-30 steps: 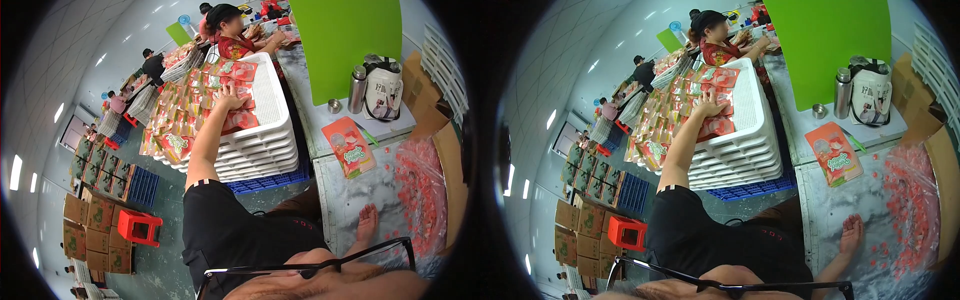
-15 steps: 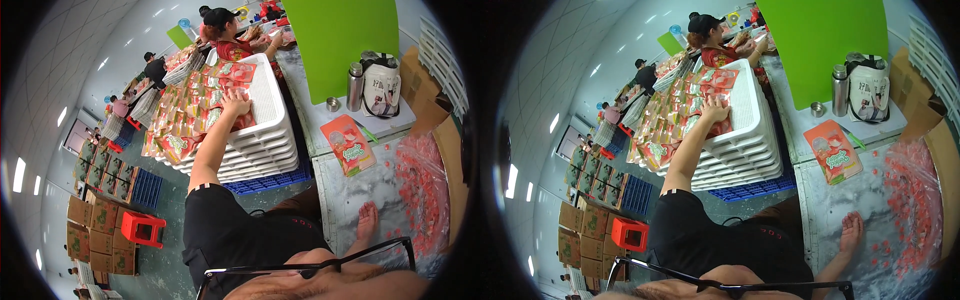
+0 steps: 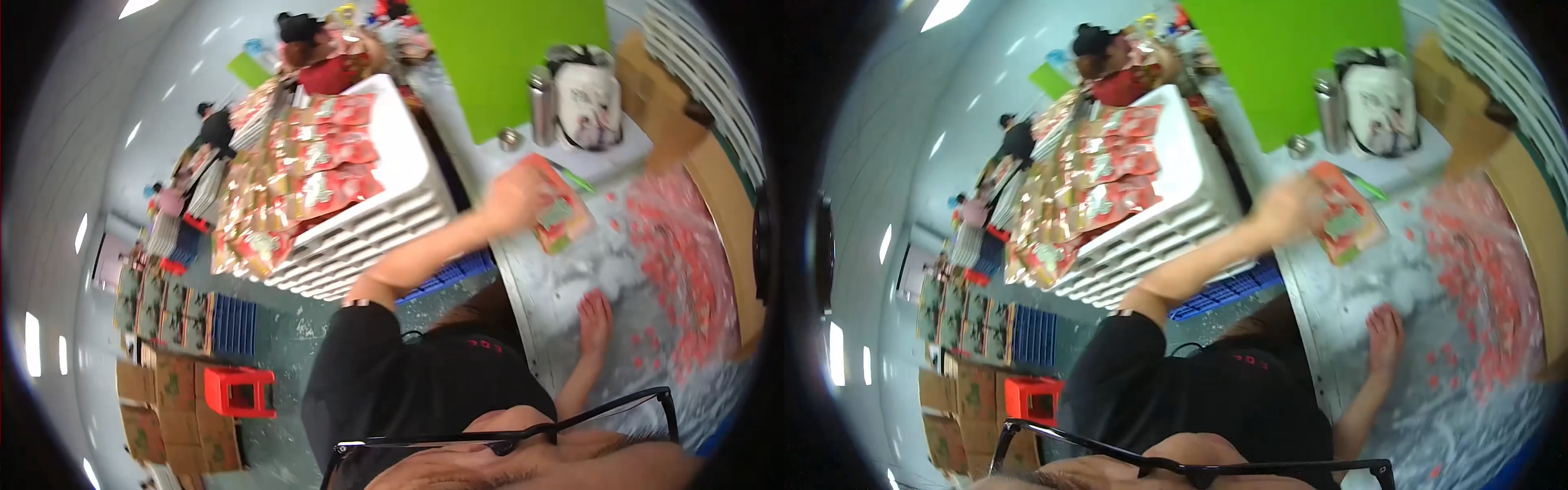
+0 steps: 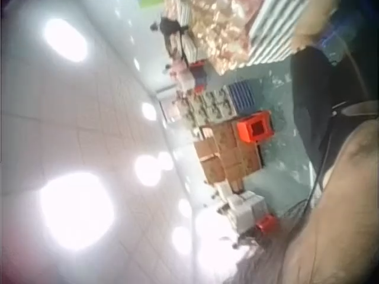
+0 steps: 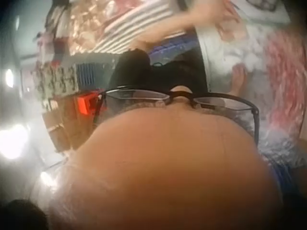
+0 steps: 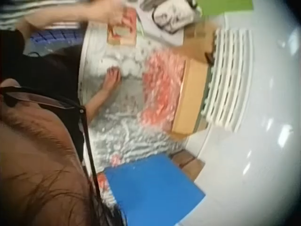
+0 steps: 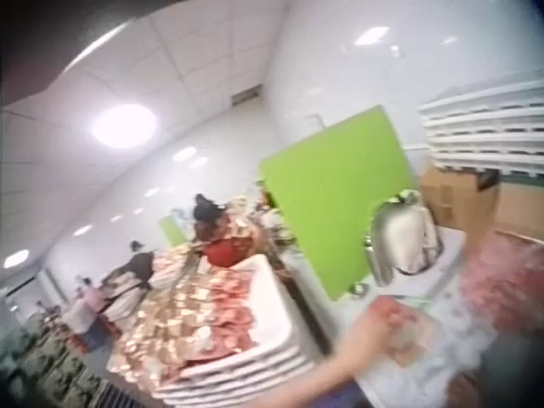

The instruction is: Manually packaging small pink items into individual patterned bags at a factory workbench.

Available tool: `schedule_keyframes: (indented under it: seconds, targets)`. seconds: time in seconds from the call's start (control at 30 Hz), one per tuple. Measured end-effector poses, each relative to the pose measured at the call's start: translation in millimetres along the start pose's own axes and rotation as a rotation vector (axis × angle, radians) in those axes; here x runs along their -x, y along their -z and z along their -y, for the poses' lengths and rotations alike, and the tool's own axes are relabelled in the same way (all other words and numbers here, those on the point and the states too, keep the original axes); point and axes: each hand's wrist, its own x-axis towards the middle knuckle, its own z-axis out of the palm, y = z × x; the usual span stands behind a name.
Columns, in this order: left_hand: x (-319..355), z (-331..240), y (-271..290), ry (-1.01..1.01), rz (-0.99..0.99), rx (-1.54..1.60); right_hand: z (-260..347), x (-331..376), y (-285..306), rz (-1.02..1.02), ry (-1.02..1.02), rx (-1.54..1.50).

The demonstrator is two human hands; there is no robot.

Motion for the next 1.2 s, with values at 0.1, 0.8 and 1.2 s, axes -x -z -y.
schedule_keyframes:
  seconds: [0.1,0.8,1.2]
  targets:
    - [25.1,-18.0,-100.5,-0.016,-0.007,-0.13,-2.9,-2.6,8.2,0.067,0.008,-0.006]
    - [43.5,56.5,-191.9,0.671,0.258,0.539,-5.3,-38.6,-61.4,0.13,0.381,0.735]
    - [34.8,37.8,-141.9,0.764,0.147,0.878,-14.1,-57.6,-148.4,0.19,0.978,1.619]
